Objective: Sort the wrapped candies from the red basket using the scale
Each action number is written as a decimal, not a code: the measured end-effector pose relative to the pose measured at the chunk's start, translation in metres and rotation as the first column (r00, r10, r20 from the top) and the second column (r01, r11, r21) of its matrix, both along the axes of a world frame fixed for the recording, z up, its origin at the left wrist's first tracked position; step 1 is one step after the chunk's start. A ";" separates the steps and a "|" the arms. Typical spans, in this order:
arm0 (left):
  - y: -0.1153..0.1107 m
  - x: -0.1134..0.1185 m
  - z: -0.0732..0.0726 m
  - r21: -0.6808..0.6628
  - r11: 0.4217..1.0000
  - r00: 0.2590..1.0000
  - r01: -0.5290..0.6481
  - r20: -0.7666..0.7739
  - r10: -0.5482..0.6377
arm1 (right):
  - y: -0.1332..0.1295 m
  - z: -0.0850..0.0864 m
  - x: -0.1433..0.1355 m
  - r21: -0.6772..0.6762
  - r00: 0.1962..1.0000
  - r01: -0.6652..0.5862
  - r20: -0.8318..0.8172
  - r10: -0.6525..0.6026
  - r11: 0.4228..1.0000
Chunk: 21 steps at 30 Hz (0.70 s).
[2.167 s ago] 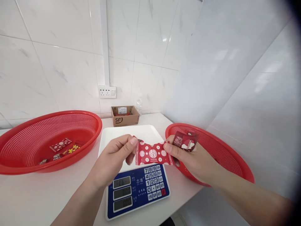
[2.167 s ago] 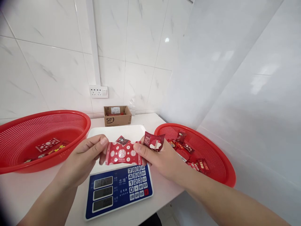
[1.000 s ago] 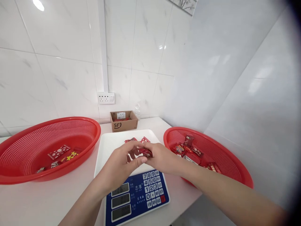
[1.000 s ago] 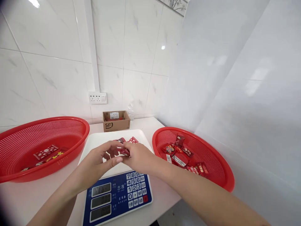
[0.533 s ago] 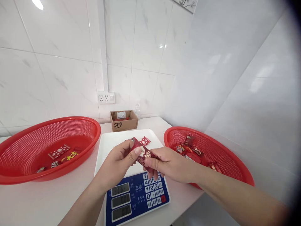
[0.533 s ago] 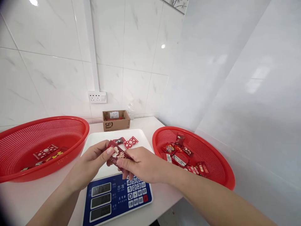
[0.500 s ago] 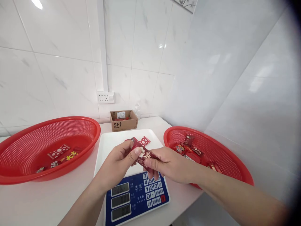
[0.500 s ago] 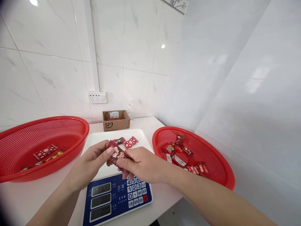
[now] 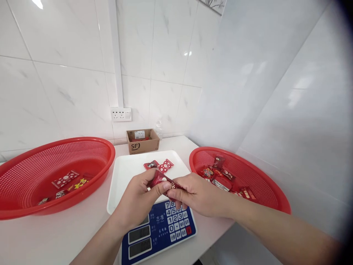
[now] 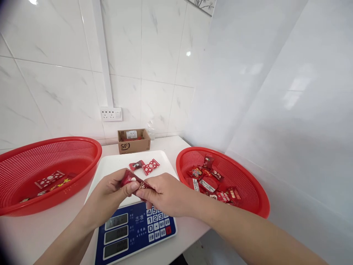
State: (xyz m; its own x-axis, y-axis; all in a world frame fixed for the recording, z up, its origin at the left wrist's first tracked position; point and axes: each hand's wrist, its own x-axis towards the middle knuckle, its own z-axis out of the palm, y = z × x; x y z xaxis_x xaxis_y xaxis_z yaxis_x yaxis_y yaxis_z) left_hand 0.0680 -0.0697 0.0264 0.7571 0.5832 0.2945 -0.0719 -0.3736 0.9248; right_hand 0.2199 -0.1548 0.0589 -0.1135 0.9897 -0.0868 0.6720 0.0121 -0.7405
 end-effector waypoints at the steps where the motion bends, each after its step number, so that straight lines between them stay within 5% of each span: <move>1: -0.002 0.001 -0.001 0.056 0.997 0.998 -0.055 -0.006 0.056 | 0.000 -0.001 0.000 0.012 1.000 0.012 0.029 -0.012 1.000; 8: 0.001 0.006 -0.006 0.205 0.970 0.983 -0.131 -0.098 0.154 | -0.003 0.001 0.023 0.094 0.984 0.137 0.103 -0.146 0.986; 13: 0.014 0.000 -0.008 0.171 0.952 0.959 -0.254 -0.087 0.271 | -0.007 -0.001 0.106 0.157 0.779 0.579 0.183 -0.600 0.800; 17: 0.018 -0.002 -0.008 0.170 0.949 0.952 -0.266 -0.109 0.286 | -0.020 -0.031 0.167 -0.039 0.786 0.580 0.290 -0.546 0.814; 21: 0.017 -0.001 -0.008 0.167 0.951 0.952 -0.258 -0.123 0.280 | -0.034 -0.070 0.188 -0.230 0.793 0.549 0.449 -0.413 0.804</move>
